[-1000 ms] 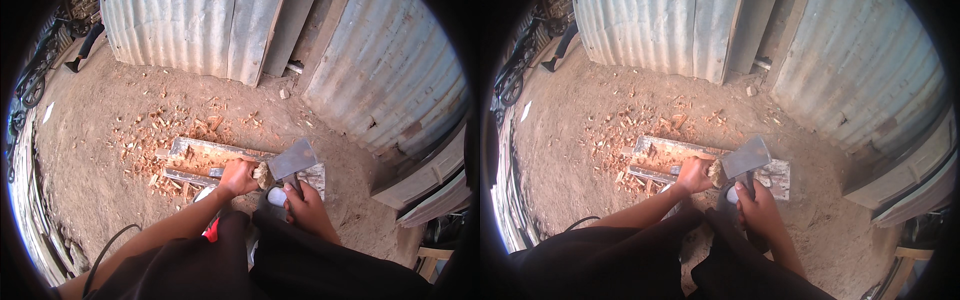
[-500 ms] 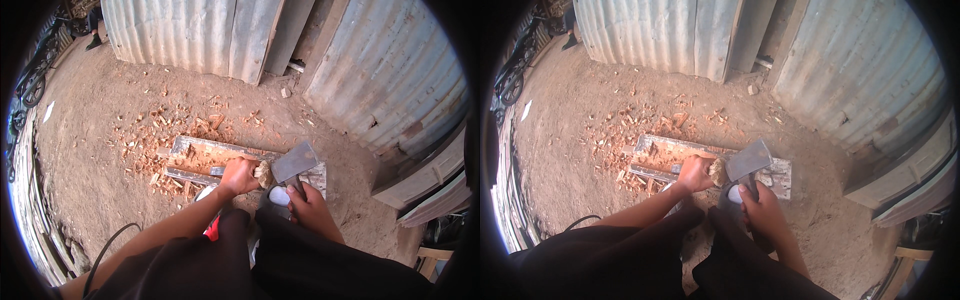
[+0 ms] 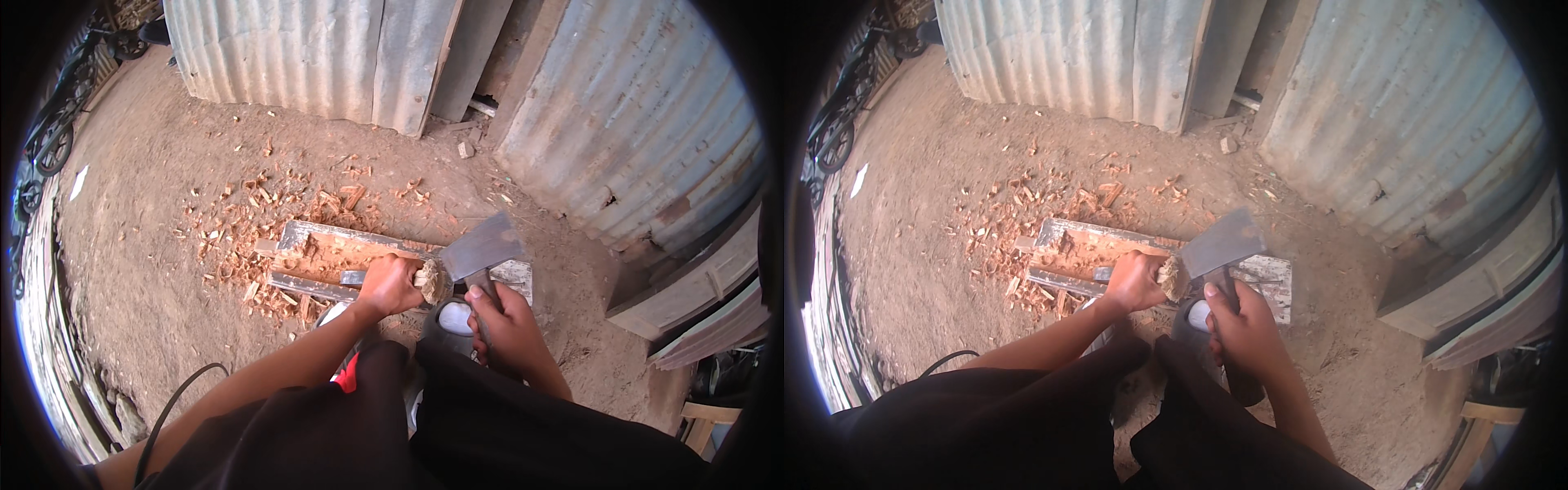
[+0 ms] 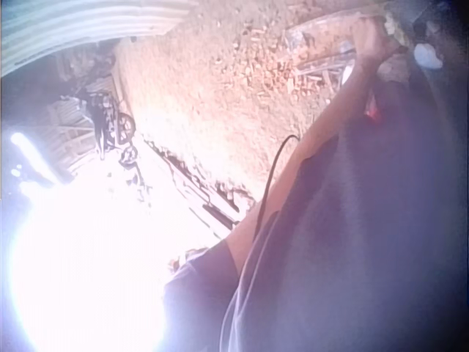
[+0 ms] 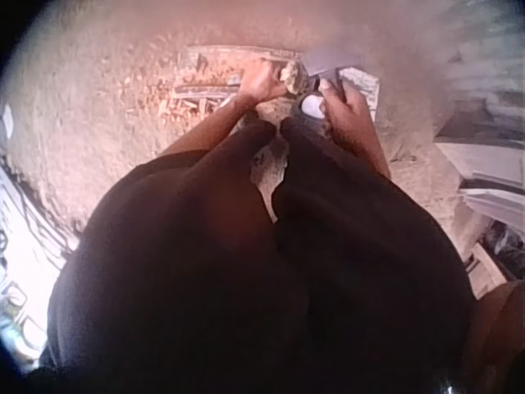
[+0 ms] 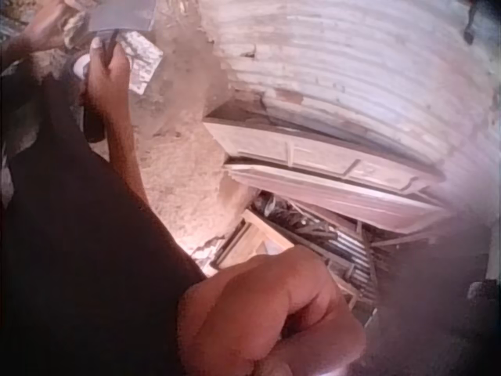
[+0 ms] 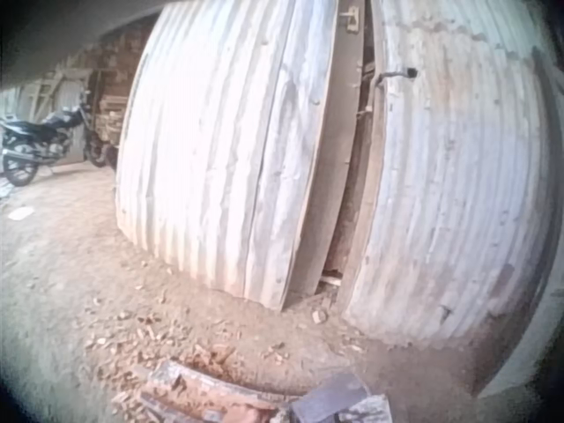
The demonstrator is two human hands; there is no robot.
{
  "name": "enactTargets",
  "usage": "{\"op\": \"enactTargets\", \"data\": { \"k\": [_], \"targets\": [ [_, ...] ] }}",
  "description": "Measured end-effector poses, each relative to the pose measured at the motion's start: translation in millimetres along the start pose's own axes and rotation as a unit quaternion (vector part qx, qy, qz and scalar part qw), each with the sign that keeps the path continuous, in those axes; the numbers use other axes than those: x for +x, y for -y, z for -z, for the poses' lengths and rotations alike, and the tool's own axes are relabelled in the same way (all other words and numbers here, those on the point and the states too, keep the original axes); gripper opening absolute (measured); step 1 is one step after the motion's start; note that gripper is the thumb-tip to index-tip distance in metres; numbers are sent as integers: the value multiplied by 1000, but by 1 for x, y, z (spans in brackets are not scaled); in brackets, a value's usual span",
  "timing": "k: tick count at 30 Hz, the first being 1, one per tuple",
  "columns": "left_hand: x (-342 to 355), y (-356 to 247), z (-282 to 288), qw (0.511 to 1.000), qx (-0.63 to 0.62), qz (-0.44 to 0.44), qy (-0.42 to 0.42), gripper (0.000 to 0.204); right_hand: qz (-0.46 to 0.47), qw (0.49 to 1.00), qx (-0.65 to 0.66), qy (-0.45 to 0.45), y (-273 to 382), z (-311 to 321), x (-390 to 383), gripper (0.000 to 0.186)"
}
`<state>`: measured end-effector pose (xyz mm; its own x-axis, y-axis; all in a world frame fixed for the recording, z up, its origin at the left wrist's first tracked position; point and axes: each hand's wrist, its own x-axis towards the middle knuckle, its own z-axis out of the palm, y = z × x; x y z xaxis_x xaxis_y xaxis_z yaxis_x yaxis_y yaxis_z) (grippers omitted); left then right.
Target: The person uses a hand axe to repeatedly strike and shape a small piece of wood held in the left hand. The wood is positioned over a larger plank on the ground, and wood chips accumulate around the work area throughout the clip.
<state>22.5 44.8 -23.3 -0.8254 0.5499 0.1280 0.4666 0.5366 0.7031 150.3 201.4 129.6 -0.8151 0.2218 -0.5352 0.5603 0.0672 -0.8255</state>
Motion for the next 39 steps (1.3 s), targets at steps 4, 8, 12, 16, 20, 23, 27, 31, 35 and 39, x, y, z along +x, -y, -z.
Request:
{"op": "enactTargets", "data": {
  "k": [4, 8, 12, 16, 20, 23, 27, 31, 35, 39],
  "targets": [
    [8, 0, 1, 1000, -12, 21, -20, 17, 47, 998, -49, 0, -16, 0, 6, 25],
    [3, -1, 4, 999, -10, 23, -22, 19, 7, 1000, 7, -13, -6, 0, -2, 26],
    [6, 1, 4, 999, -18, 22, -35, 20, 73, 994, -51, -63, -27, -14, 0, 29],
    [5, 1, 6, 999, -11, 40, -12, 20, 40, 998, -29, -28, -20, -4, -4, 30],
    [6, -7, 13, 999, 3, 41, -21, 22, 73, 993, -49, -77, -31, -12, 2, 28],
    [5, -2, 12, 999, 20, 27, -28, 23, 28, 999, -26, -28, -23, -6, 4, 28],
    [4, -1, 9, 999, 13, 21, -32, 25, 79, 996, 1, -48, -31, -9, 11, 28],
    [4, -6, 16, 999, 17, 38, -15, 23, 37, 999, -2, -18, -18, -6, 10, 28],
    [4, -6, 16, 999, -18, 22, -47, 22, 75, 997, 8, -28, -23, -15, 15, 21],
    [2, -6, 19, 999, -9, 41, -29, 22, 23, 1000, -3, 3, 1, -11, 8, 21]
  ]
}}
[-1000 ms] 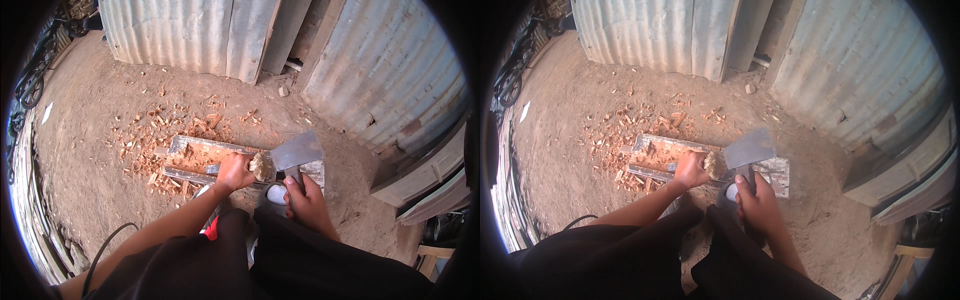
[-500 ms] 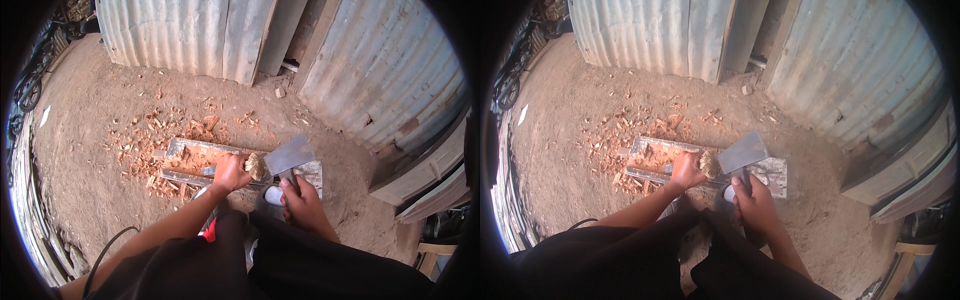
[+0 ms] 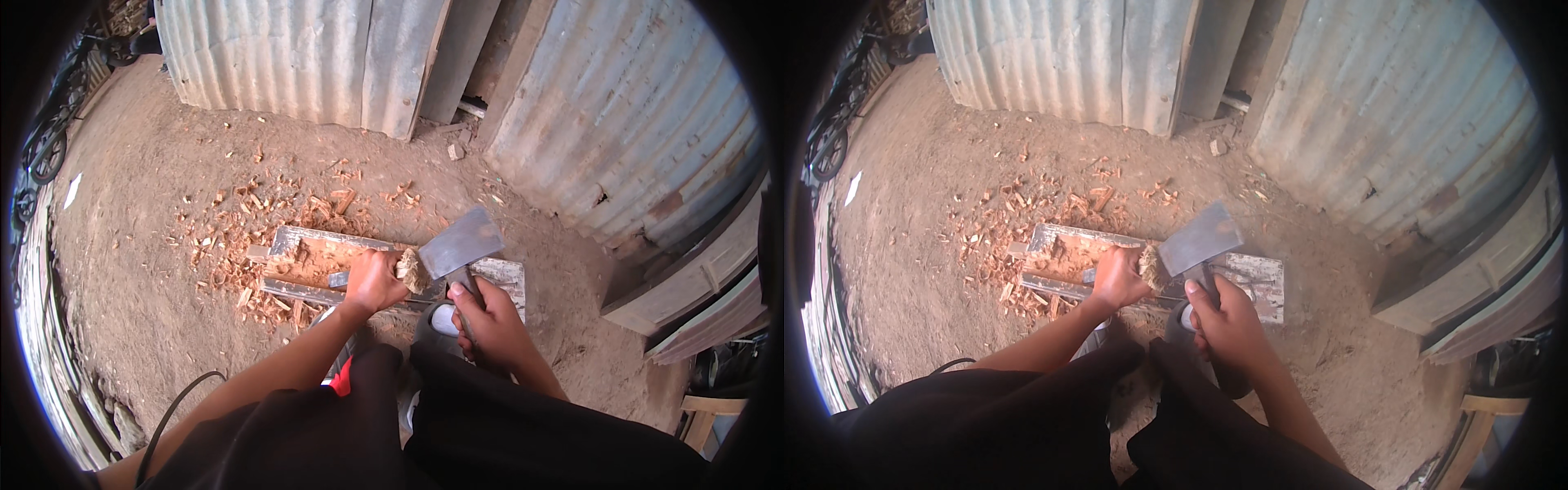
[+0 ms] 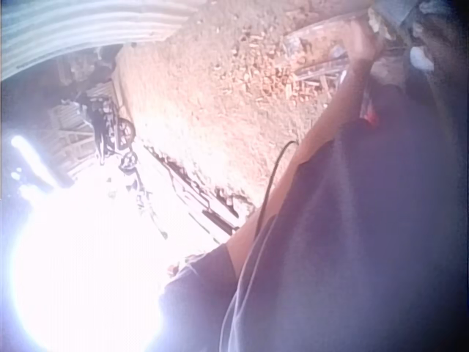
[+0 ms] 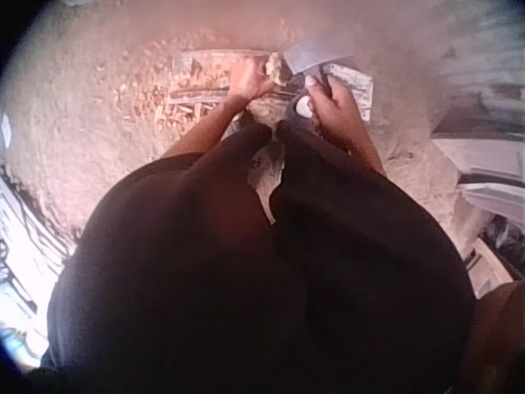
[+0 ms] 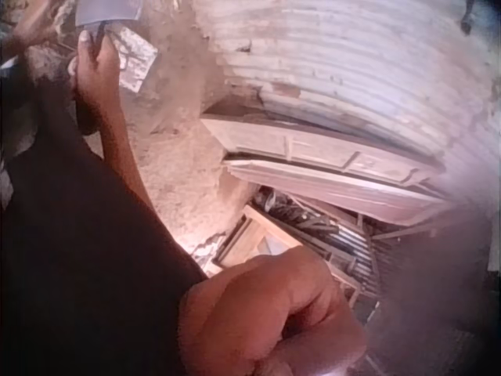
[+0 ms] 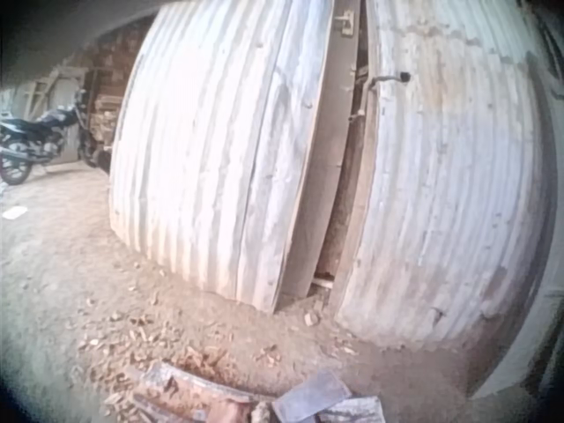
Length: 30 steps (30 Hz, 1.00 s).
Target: The person uses a hand axe to repeatedly strike and shape a small piece of wood held in the left hand. The wood is positioned over a larger plank on the ground, and wood chips accumulate around the work area throughout the clip.
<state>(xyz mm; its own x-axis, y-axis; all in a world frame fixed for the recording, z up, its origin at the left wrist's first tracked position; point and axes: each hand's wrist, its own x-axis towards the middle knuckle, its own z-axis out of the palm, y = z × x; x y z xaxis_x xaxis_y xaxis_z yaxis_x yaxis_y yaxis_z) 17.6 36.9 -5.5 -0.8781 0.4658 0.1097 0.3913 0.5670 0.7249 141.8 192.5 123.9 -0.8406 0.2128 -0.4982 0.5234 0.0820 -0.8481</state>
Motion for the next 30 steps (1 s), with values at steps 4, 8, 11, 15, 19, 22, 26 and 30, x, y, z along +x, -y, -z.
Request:
{"op": "enactTargets", "data": {
  "k": [4, 8, 11, 15, 19, 22, 26, 30],
  "targets": [
    [2, 1, -4, 1000, 10, -6, 4, 21, 63, 998, -19, -14, -17, -6, 6, 23],
    [3, 0, -5, 1000, 4, -13, -2, 20, 63, 997, -39, 3, -18, -3, 7, 28],
    [2, 1, -4, 1000, 14, -14, 7, 19, 54, 998, -20, -3, -20, -9, 7, 27],
    [-1, 7, -8, 1000, 0, -18, -5, 18, 5, 1000, 8, 5, -4, -4, 4, 27],
    [1, -4, 1, 1000, -7, -6, -1, 19, 48, 999, -14, -10, -19, -11, 9, 24],
    [1, 1, -1, 1000, 2, -2, 21, 22, 29, 999, -22, -10, -8, -4, 1, 22],
    [2, 1, -1, 1000, 6, -1, -5, 24, 106, 992, -32, -67, -23, -11, 2, 25],
    [3, 3, 1, 1000, 10, 7, 11, 26, 101, 992, -73, -36, -30, -7, 5, 29]
  ]
}}
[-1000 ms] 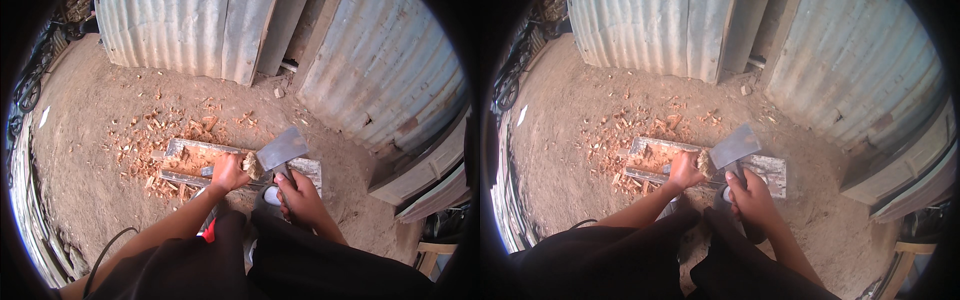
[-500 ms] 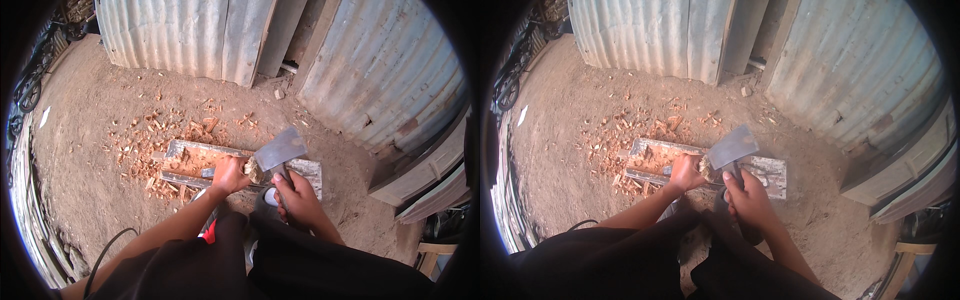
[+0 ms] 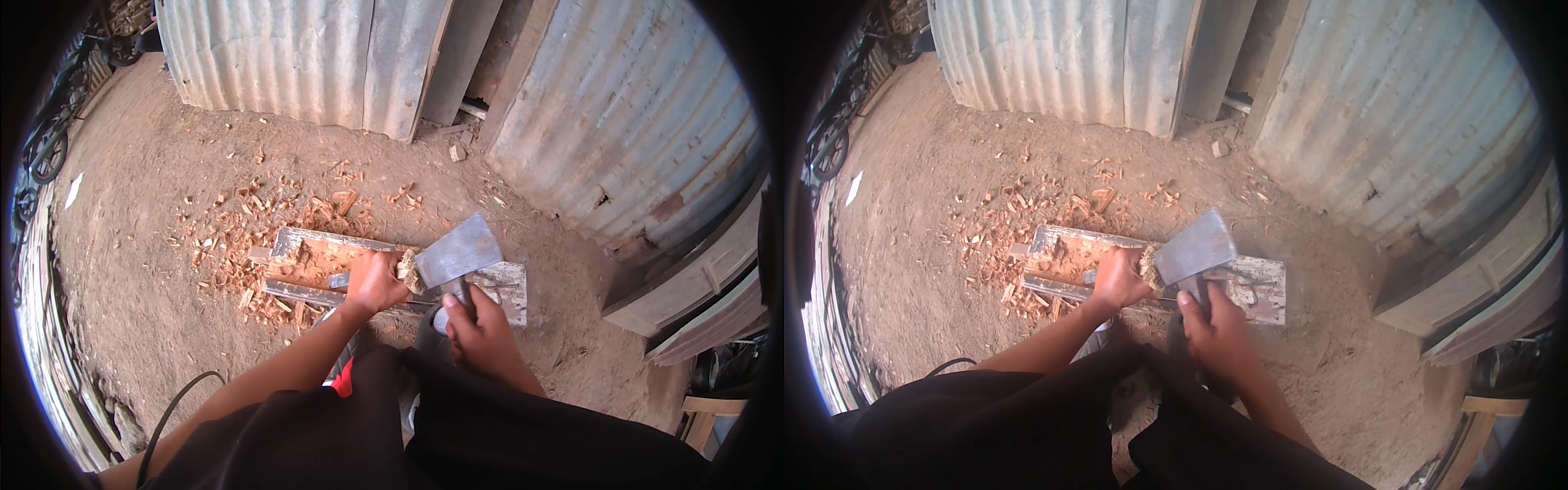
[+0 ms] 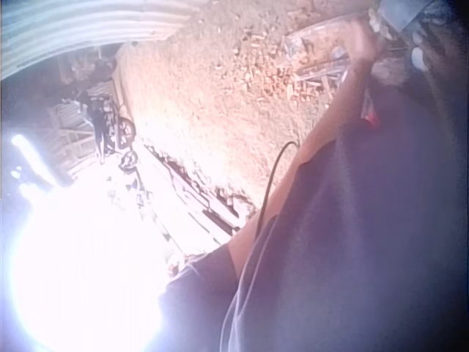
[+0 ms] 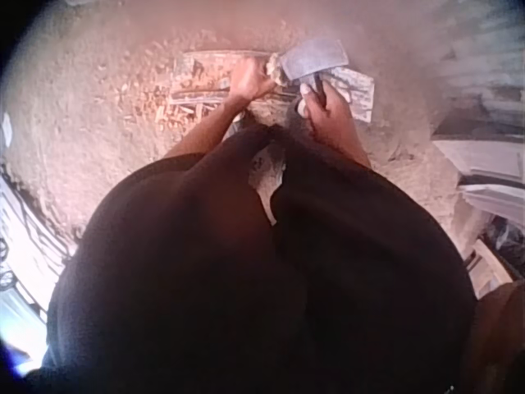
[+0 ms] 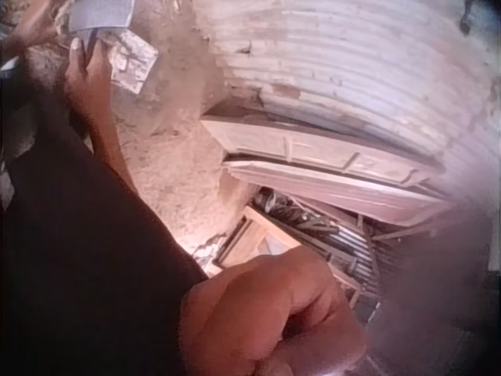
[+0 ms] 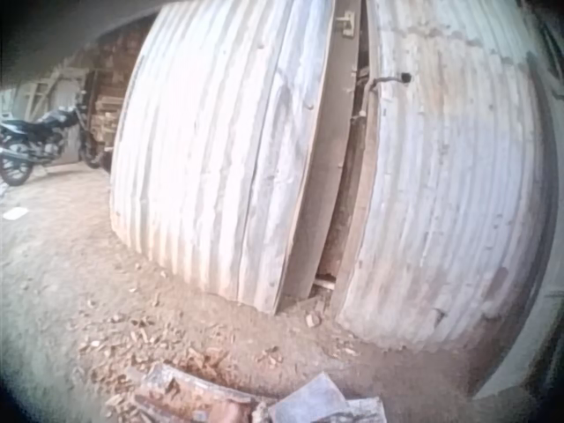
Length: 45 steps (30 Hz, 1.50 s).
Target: The person uses a hand axe to repeatedly strike and shape a small piece of wood held in the left hand. The wood is positioned over a larger plank on the ground, and wood chips accumulate around the work area throughout the clip.
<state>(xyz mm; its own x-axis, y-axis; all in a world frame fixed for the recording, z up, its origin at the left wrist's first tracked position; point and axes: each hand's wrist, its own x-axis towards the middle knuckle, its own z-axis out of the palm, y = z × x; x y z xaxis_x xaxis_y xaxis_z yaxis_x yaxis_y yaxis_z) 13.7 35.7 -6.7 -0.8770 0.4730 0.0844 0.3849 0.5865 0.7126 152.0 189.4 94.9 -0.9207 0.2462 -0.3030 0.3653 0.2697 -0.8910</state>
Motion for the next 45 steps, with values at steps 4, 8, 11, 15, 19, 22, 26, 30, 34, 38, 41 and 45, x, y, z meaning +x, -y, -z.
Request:
{"op": "enactTargets", "data": {
  "k": [4, 8, 11, 15, 19, 22, 26, 30, 34, 38, 41, 45],
  "targets": [
    [1, 6, -5, 998, -32, -24, -45, 27, -50, 989, 136, -32, 12, -2, -5, 29],
    [0, -1, -1, 1000, 1, -15, -18, 25, -43, 998, 44, 30, 8, 13, -1, 28],
    [-1, 5, -3, 1000, 1, -15, -14, 24, -54, 995, 80, 19, 14, 17, 0, 28],
    [7, 8, -9, 998, -22, -12, -64, 24, -42, 996, 75, 17, 10, 3, 5, 28],
    [4, 4, -2, 999, -17, 14, -40, 24, -65, 992, 104, 31, 23, 7, 6, 25],
    [5, 7, -5, 999, -23, 19, -45, 23, -39, 995, 92, 4, 21, -2, 7, 24],
    [4, 5, 3, 1000, 5, 22, 5, 23, -37, 997, 22, 59, 16, 6, 16, 23],
    [7, 19, -11, 998, -36, 18, -43, 21, -38, 997, 66, 24, 12, 0, 15, 23],
    [10, 22, -14, 999, -9, 22, -39, 19, -33, 997, 44, 53, 6, 2, 14, 23],
    [10, 8, -4, 999, -22, 16, -22, 18, -27, 997, 76, -3, 6, -2, 10, 21],
    [6, 10, -4, 1000, -5, 9, -6, 18, 16, 999, 12, 39, -8, -9, 13, 21],
    [5, 4, 5, 999, -6, 32, 21, 21, -59, 997, 57, 13, 14, 12, 10, 31]
  ]
}}
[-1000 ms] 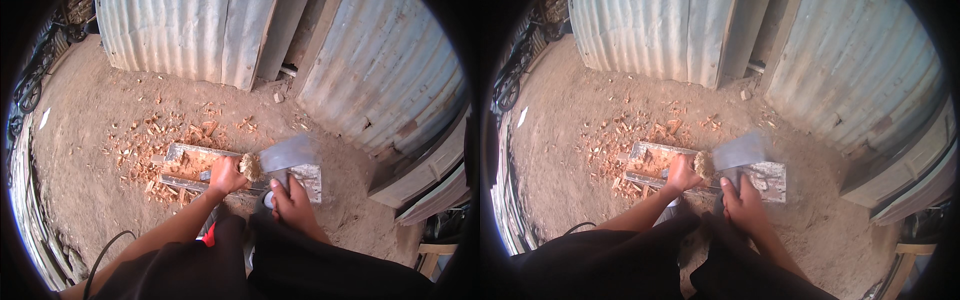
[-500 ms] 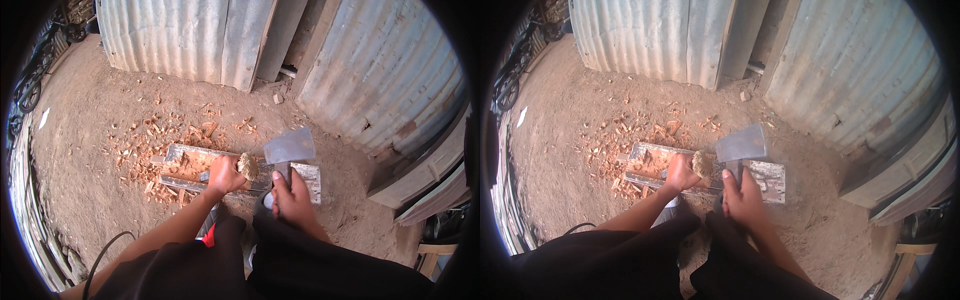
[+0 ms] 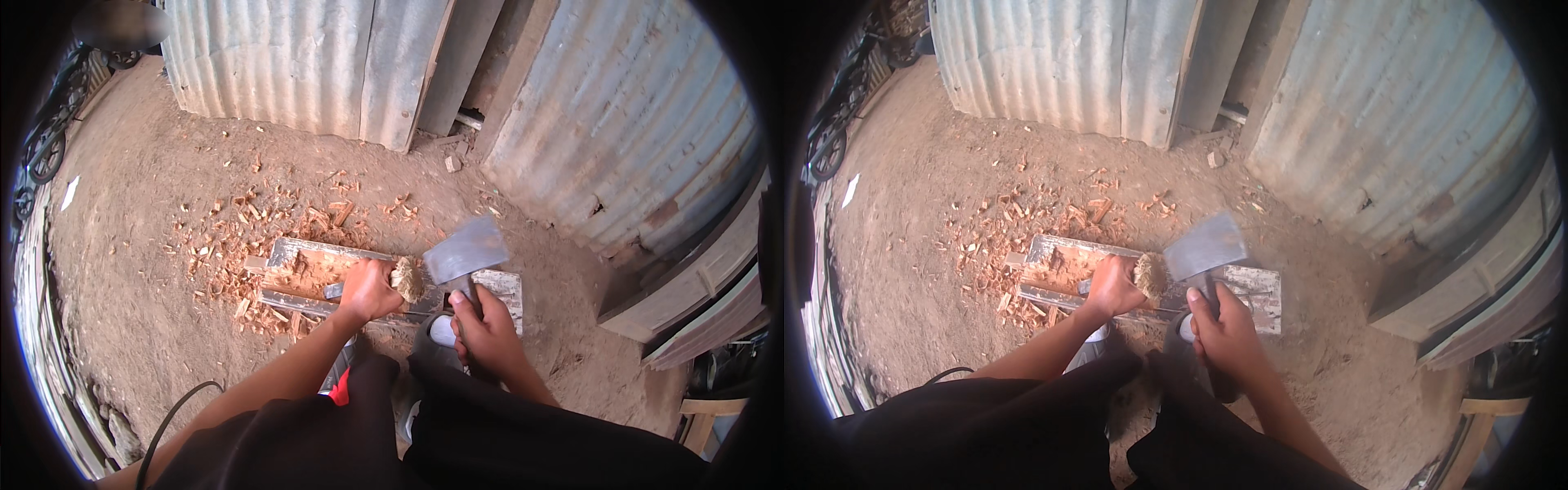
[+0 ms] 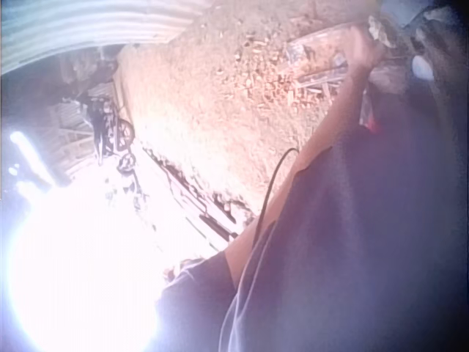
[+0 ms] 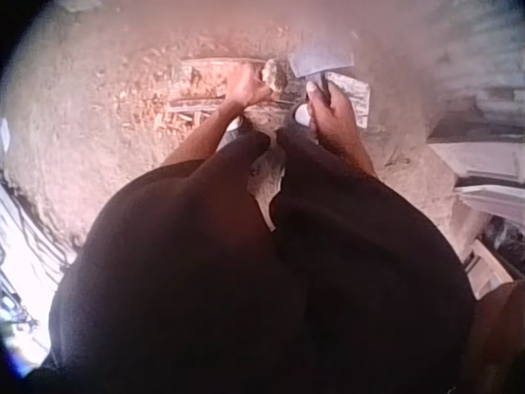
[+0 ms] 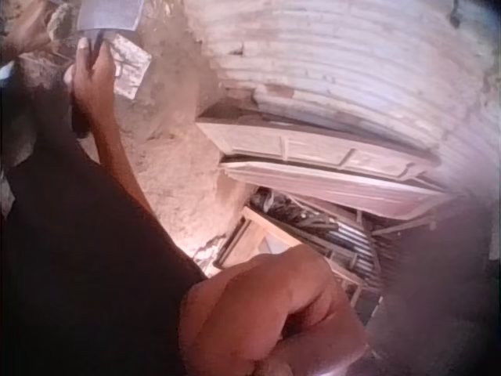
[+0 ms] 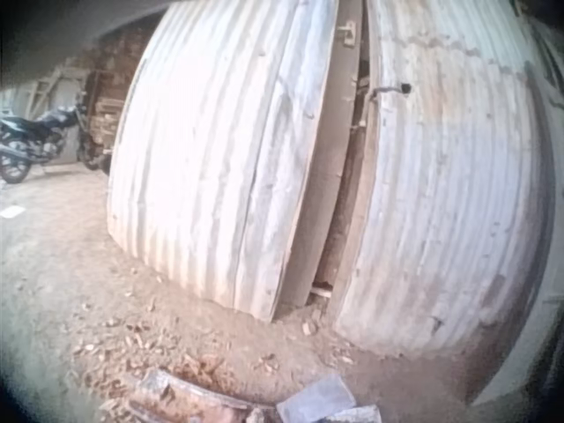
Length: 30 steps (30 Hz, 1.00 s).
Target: The person uses a hand axe to repeatedly strike and shape a small piece of wood held in the left hand. The wood is positioned over a larger plank on the ground, and wood chips accumulate around the work area throughout the clip.
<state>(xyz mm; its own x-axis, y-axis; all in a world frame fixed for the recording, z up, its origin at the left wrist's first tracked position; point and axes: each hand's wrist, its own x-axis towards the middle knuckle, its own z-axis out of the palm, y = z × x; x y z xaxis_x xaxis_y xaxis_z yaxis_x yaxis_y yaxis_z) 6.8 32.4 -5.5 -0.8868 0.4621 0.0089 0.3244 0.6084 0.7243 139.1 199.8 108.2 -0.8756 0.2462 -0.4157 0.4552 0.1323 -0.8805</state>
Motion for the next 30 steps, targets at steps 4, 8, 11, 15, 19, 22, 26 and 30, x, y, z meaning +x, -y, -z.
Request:
{"op": "enactTargets", "data": {
  "k": [4, 8, 11, 15, 19, 22, 26, 30],
  "targets": [
    [3, 3, -5, 1000, 12, -8, 2, 22, 58, 998, 3, -22, -29, -19, 3, 29],
    [-2, -1, 1, 1000, 16, -15, -1, 22, -7, 999, -15, 36, 3, 4, 5, 26],
    [3, -5, 1, 999, 34, -1, 16, 20, 22, 987, 137, -83, -2, -26, 3, 28],
    [-1, -3, 0, 999, 38, 10, 17, 19, 19, 997, -51, 49, -1, -7, 8, 24],
    [1, -9, 2, 999, 27, 18, 33, 20, 48, 993, 99, -46, 7, -19, 6, 23],
    [0, -4, -5, 1000, 26, -8, 16, 20, 46, 998, -41, 6, 1, -16, 9, 23],
    [-2, -7, -1, 1000, 23, 7, 19, 21, -1, 1000, -13, 12, 10, 2, 10, 23],
    [3, -12, 2, 998, 33, 13, 45, 22, 33, 999, -5, 11, -15, -7, 9, 24]
  ]
}}
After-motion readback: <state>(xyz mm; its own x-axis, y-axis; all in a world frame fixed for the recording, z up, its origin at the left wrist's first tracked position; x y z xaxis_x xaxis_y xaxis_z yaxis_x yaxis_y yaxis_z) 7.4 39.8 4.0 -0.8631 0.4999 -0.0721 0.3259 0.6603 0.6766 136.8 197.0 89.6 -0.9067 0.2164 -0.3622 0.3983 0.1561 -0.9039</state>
